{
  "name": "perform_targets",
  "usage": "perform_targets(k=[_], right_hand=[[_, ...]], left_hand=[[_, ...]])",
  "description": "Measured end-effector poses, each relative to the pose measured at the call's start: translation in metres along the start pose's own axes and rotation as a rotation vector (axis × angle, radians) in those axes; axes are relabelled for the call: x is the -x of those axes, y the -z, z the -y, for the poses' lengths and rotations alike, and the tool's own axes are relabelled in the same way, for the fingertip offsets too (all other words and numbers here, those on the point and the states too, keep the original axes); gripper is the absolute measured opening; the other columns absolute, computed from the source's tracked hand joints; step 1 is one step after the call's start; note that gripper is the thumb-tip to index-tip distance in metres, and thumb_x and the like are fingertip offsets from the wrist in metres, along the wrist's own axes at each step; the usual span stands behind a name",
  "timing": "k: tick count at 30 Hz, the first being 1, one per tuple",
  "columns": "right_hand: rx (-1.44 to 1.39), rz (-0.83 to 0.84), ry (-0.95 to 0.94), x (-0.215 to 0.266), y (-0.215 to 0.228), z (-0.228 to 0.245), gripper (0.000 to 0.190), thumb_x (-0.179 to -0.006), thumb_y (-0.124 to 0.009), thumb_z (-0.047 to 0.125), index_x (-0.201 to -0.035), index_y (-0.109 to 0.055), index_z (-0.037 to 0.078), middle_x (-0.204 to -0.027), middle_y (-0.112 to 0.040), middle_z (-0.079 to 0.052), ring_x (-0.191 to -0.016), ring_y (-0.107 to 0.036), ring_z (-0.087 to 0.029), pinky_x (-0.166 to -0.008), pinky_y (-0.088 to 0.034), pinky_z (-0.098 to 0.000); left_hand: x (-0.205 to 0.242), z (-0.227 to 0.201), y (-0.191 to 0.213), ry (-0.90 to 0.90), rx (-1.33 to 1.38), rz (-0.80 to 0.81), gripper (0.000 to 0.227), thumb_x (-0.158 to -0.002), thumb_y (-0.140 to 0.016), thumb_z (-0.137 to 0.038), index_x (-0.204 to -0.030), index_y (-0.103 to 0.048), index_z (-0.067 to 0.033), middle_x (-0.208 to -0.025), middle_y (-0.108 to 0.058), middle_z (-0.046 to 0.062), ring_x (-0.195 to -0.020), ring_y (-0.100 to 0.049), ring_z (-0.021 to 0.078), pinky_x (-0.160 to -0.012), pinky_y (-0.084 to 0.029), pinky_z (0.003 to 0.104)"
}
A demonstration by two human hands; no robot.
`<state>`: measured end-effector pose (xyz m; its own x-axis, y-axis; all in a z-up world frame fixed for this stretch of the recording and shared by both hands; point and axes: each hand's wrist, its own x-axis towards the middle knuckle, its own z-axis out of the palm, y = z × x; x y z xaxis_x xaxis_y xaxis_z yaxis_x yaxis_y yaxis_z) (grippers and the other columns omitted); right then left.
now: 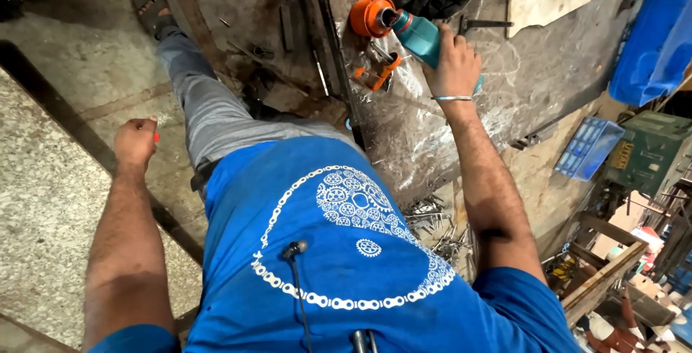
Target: The recorder applies oil or lubricant to various metal frames and components using a bottle and an oiler.
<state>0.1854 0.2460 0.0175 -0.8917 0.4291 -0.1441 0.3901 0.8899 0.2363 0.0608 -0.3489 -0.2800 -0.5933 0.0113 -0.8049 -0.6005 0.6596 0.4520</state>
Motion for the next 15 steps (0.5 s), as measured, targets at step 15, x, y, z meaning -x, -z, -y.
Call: perform_targets(k=[15], right_hand=[[-0.012,0.009,-0.017,0.004,0.002,0.0,0.083,-0.076,-0.092,0.024,-0.146,-0.05,0.016,-0.108,-0.062,-0.013,-0.1,-0.062,-0.033,-0.081,-0.044,-0.0479]], left_hand=[[-0.006,0.002,0.002,-0.044,0.04,0.006,0.04,-0.102,-0.069,-0.036,-0.109,-0.072,0.0025,-0.076,-0.066,0.009,-0.056,-0.059,0.0184,-0.054,-0.047,0.035]])
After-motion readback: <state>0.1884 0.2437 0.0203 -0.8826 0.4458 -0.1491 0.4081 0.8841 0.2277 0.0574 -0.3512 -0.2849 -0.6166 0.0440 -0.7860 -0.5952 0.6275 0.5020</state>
